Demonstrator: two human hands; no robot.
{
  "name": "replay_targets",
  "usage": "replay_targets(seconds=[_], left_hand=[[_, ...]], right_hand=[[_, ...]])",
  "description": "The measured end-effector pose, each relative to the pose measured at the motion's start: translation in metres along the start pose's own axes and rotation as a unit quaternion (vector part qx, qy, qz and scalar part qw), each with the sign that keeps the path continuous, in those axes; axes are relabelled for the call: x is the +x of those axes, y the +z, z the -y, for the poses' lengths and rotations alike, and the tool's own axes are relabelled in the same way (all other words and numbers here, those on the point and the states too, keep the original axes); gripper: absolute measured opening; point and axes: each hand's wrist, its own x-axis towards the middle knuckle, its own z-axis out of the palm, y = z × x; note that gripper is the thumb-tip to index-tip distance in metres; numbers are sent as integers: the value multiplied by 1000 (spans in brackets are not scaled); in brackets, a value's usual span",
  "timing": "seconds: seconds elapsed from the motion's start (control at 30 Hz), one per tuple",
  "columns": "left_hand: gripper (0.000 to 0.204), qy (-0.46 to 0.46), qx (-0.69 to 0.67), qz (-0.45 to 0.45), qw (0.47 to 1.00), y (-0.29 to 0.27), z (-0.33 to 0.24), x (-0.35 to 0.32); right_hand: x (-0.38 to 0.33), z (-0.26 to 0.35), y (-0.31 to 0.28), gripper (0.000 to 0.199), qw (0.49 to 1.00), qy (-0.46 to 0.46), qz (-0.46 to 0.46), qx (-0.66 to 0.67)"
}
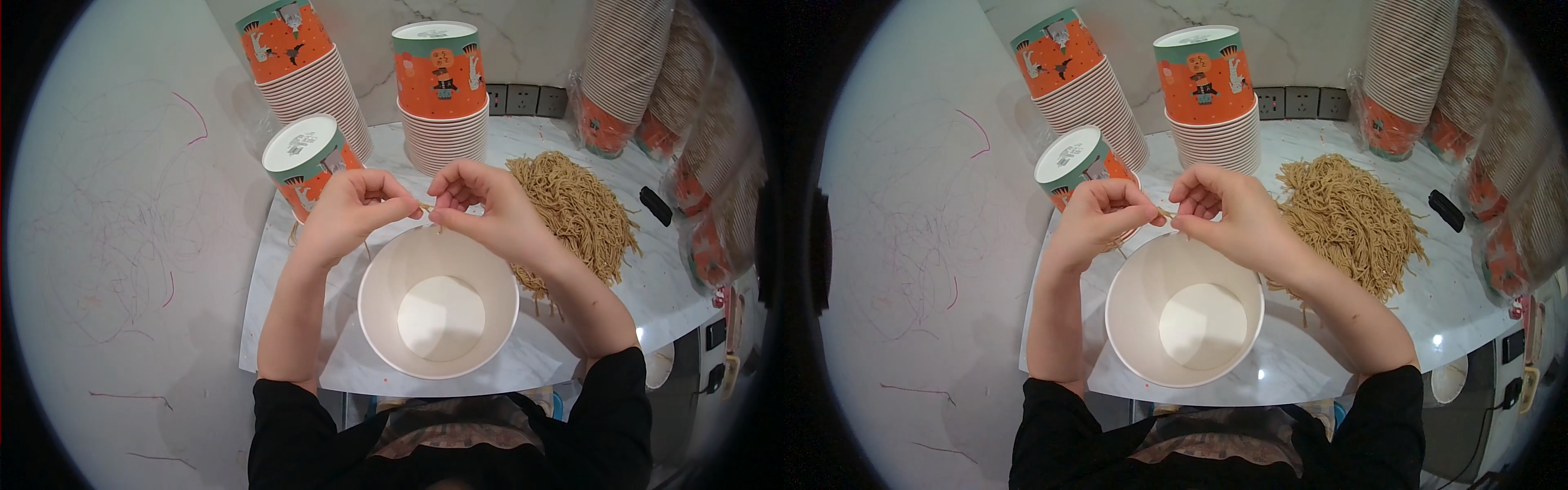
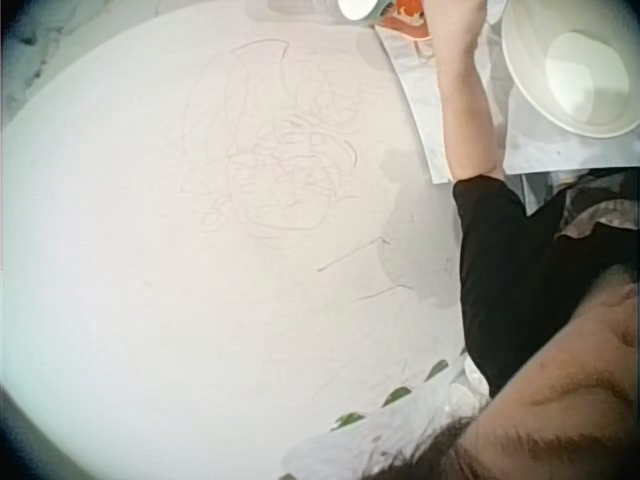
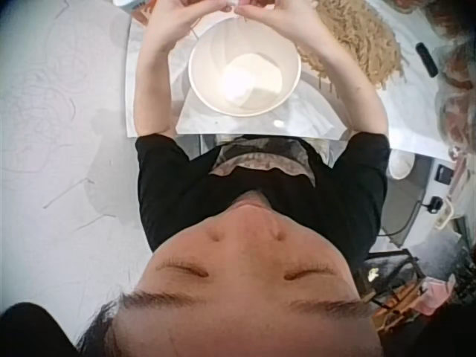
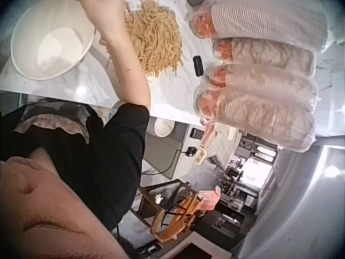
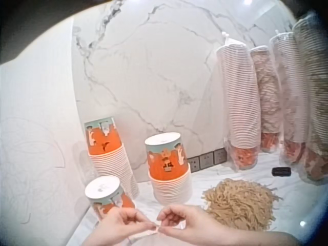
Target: Tying decorative or functional strings onto printed paper buckets.
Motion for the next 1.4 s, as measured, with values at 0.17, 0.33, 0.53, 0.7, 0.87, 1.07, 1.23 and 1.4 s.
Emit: replay_targets(seconds=[0.17, 0.33, 0.53, 0.7, 0.87, 1.07, 1.23, 1.4], left_hand=[[11, 1, -2, 0, 1000, -4, -1, 0], [13, -14, 1, 6, 1000, -3, -4, 0], [26, 6, -27, 2, 1000, -3, 3, 1], [30, 36, -47, 42, 997, 4, 0, 0], [16, 26, 32, -4, 999, 0, 6, 2], [14, 12, 11, 17, 1000, -6, -3, -2], [13, -14, 1, 31, 999, -9, -3, -2], [16, -18, 12, 28, 999, -12, -4, -3]], right_hand=[[2, -3, -2, 14, 999, 34, 4, -26], [2, -1, 1, 12, 998, 49, 11, 48], [2, -1, 3, 13, 994, 60, 22, 92], [2, -3, 3, 13, 994, 56, 12, 96], [2, -1, 3, 13, 994, 60, 20, 94], [1, 0, 2, 11, 995, 63, 32, 68], [2, -2, 0, 9, 992, 86, 57, 67], [2, -1, -4, 12, 992, 101, 61, 51]])
